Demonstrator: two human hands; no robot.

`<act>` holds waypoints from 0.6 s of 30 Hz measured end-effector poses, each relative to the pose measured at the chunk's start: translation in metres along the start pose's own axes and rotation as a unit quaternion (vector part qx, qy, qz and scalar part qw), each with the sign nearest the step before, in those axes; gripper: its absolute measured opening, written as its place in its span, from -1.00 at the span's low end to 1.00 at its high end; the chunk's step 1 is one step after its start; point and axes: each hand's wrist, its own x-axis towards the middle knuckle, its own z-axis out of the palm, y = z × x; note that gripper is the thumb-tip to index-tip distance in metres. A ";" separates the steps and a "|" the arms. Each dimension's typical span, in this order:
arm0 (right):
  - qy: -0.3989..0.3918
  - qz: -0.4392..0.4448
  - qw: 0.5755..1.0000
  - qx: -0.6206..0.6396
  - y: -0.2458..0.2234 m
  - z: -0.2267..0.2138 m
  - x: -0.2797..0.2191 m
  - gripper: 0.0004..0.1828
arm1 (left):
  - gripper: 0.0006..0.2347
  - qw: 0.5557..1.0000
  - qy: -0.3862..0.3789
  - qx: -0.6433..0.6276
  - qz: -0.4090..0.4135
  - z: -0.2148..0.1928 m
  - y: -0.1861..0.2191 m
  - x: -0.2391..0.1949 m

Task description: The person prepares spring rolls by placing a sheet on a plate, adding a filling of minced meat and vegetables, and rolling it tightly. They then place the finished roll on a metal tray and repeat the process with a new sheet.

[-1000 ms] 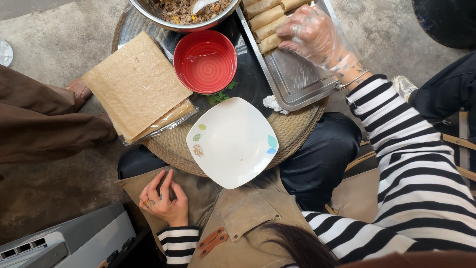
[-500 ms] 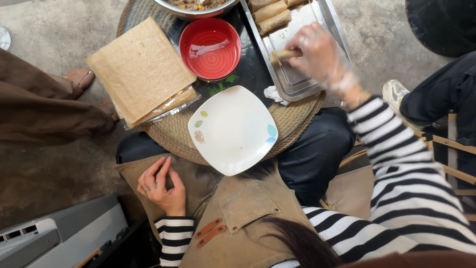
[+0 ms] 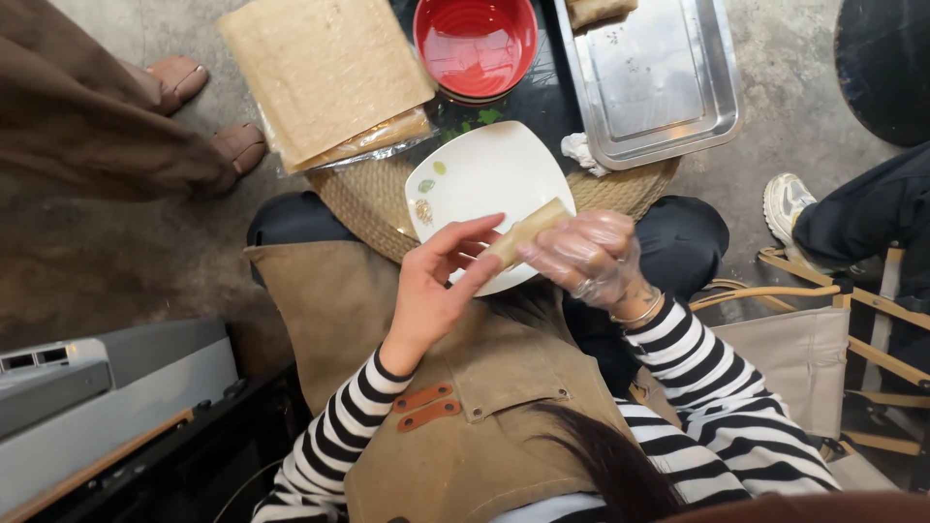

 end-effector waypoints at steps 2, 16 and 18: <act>-0.023 0.018 1.000 0.006 -0.003 0.003 -0.001 -0.84 | -0.70 1.000 0.015 0.003 -0.008 0.000 0.001 -0.001; -0.083 0.113 0.990 0.027 -0.008 0.017 0.045 -0.69 | -0.73 0.991 0.055 -0.090 -0.086 -0.012 -0.004 -0.002; -0.092 0.103 0.989 0.048 -0.007 0.017 0.044 -0.85 | -0.75 0.994 0.046 -0.061 -0.081 -0.012 -0.002 -0.003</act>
